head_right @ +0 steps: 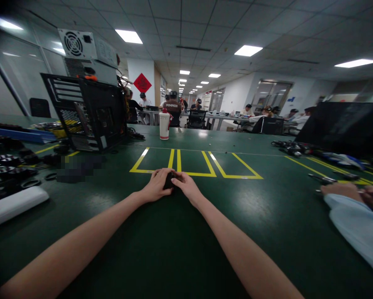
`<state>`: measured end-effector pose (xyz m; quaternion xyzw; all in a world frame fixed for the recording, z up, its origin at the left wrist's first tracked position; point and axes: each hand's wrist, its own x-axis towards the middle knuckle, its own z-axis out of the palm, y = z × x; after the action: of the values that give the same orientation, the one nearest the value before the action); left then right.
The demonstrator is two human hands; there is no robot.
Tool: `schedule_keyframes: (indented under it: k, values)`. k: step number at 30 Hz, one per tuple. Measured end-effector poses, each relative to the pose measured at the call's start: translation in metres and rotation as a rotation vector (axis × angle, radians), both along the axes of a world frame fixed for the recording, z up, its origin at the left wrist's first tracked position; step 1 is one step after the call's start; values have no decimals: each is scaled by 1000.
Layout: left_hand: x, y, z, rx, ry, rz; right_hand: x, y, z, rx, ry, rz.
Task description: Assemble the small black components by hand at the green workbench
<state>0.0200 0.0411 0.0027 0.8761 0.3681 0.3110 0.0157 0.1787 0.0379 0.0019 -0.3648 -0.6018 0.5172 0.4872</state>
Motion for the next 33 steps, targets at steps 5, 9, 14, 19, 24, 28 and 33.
schedule_keyframes:
  k: [5,9,14,19,24,28,33]
  values:
    - [0,-2,2,-14,5,2,3,-5,0,37,61,122]
    - [0,-2,1,-11,-1,3,0,-5,-1,54,34,39]
    - [1,0,-1,0,1,11,-3,0,-4,82,15,-55]
    - [1,0,-1,10,-3,7,1,4,-7,23,35,43]
    - [1,1,-1,4,1,10,5,1,-7,56,59,137]
    - [0,0,-1,-12,0,10,3,-2,-4,64,32,105]
    - [0,-1,-1,-5,-9,9,-3,0,-4,100,-3,-53]
